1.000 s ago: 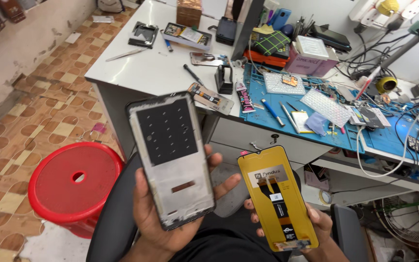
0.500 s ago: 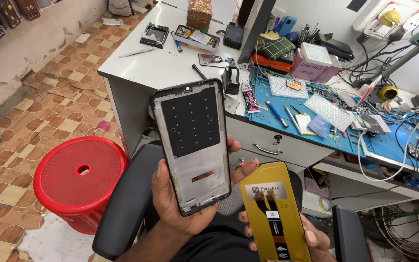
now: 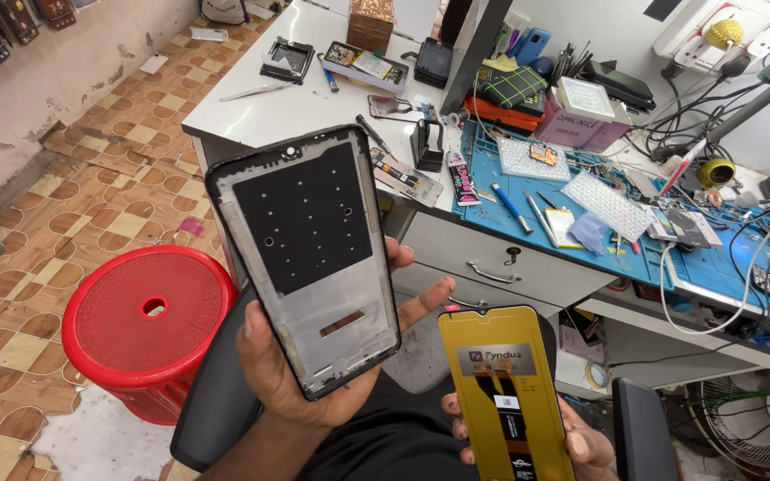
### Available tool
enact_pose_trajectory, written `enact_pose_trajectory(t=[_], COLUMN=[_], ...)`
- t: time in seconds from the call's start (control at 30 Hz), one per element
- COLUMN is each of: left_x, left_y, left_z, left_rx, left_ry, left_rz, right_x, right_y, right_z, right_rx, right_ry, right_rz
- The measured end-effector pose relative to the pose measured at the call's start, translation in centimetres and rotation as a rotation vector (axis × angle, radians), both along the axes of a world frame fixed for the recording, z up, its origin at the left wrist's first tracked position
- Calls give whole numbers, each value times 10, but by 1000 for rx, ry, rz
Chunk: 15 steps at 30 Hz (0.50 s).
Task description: The person applies adhesive to a smartphone frame, then aligns and attaches a new display panel. They wipe the display with a cloth, peel off protective film, and connect internal ribbon cables to the motherboard.
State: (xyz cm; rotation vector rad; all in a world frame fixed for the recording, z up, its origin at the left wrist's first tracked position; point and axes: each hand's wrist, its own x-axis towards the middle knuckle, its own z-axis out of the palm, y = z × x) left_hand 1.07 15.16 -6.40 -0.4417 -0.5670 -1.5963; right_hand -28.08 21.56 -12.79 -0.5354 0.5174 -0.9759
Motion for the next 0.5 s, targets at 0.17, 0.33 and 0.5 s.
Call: enact_pose_trajectory(t=[0.17,0.33,0.5], left_x=[3,2,-2], left_y=[2,1,-29], left_z=[-2,-1,2], left_rx=[10,42,172], left_ry=[-70,-146,-162], left_rz=[12,46,99], right_x=[-2,-3,-24], right_y=[-2,-4,-23], right_z=[-4,2,31], right_rx=[-48,-96,-298], right_ry=[25,69,-29], right_rz=[17,0,-207])
